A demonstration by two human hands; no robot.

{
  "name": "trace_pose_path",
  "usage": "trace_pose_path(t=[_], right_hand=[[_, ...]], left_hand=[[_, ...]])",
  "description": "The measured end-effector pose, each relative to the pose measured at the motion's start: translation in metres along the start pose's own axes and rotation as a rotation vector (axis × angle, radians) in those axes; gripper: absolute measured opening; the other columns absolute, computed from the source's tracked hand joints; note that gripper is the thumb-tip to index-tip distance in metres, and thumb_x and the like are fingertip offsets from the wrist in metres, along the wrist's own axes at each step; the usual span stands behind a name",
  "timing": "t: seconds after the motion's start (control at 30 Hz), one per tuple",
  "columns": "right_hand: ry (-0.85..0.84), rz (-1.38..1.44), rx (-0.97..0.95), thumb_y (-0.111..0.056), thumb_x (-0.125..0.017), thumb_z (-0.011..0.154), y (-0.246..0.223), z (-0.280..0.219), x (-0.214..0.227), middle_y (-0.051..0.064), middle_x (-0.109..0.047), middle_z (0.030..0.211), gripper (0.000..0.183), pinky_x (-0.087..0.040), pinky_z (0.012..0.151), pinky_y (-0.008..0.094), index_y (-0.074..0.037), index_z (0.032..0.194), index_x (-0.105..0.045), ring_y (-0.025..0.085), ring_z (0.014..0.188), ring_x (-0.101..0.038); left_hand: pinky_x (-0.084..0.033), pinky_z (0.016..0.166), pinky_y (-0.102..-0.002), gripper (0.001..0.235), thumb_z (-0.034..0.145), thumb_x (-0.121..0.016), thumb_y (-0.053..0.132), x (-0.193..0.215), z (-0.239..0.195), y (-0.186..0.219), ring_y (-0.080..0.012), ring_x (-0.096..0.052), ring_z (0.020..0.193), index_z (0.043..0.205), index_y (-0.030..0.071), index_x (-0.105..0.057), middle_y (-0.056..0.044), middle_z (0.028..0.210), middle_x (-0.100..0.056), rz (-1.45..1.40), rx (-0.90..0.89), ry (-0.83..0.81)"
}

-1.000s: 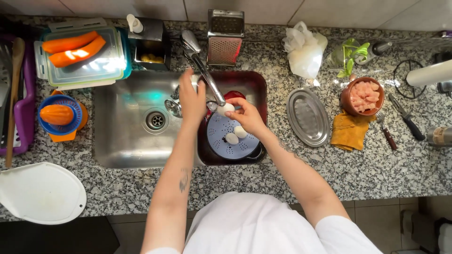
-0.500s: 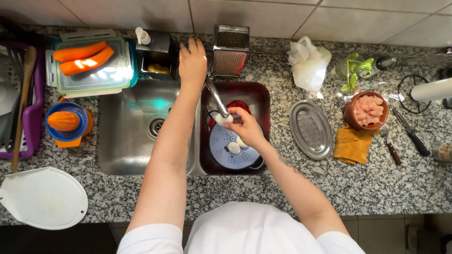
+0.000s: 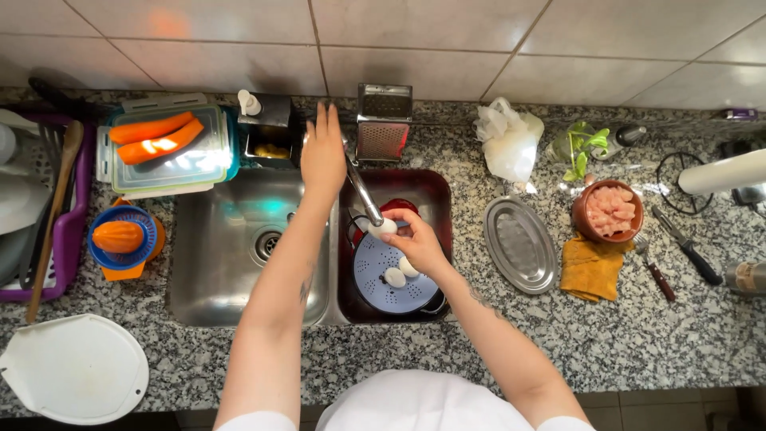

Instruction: The person peels hard-boiled eggs over a kitchen sink using their hands. They remove the shells from several eggs and place the peeled eggs onto a metal tray on the countertop.

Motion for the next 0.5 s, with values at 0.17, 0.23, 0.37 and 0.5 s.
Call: trace_pose_path(t=[0.17, 0.23, 0.37, 0.5], right_hand=[[0.105, -0.006, 0.039, -0.004, -0.078, 0.071, -0.006, -0.008, 0.001, 0.008, -0.056, 0.112, 0.051, -0.056, 0.08, 0.027, -0.009, 0.119, -0.062, 0.014, 0.085, -0.056], [0.152, 0.003, 0.061, -0.003, -0.077, 0.071, 0.01, -0.006, -0.001, 0.01, -0.055, 0.114, 0.05, -0.055, 0.08, 0.029, -0.008, 0.118, -0.062, 0.017, 0.086, -0.057], [0.242, 0.058, 0.036, -0.004, -0.08, 0.068, 0.026, -0.019, -0.02, 0.009, -0.055, 0.114, 0.051, -0.057, 0.076, 0.03, -0.009, 0.116, -0.064, 0.018, 0.086, -0.061], [0.278, 0.096, 0.048, -0.003, -0.08, 0.069, 0.032, -0.035, -0.036, 0.009, -0.055, 0.111, 0.051, -0.058, 0.074, 0.029, -0.007, 0.117, -0.063, 0.019, 0.084, -0.062]], left_hand=[[-0.039, 0.1, -0.045, 0.047, 0.086, -0.062, 0.004, 0.044, -0.076, 0.004, -0.036, -0.047, 0.121, 0.13, 0.0, -0.044, -0.019, 0.129, -0.046, -0.714, 0.141, 0.126], [-0.039, 0.099, -0.044, 0.043, 0.085, -0.063, 0.007, 0.034, -0.113, 0.007, -0.0356, -0.049, 0.117, 0.125, 0.001, -0.047, -0.018, 0.122, -0.049, -0.774, 0.126, 0.104], [-0.044, 0.093, -0.044, 0.04, 0.083, -0.066, 0.013, 0.057, -0.168, 0.009, -0.0365, -0.056, 0.106, 0.119, 0.005, -0.053, -0.017, 0.11, -0.056, -0.991, 0.198, -0.145], [-0.046, 0.086, -0.04, 0.031, 0.082, -0.069, 0.016, 0.125, -0.163, -0.019, -0.0299, -0.061, 0.096, 0.112, 0.008, -0.062, -0.012, 0.099, -0.062, -1.027, 0.235, -0.088]])
Point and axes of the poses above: each hand's wrist, its own z-axis towards the middle knuckle, its own x-axis out of the back of the hand, y = z × x, the point moved 1 cm from there along z, towards the middle knuckle
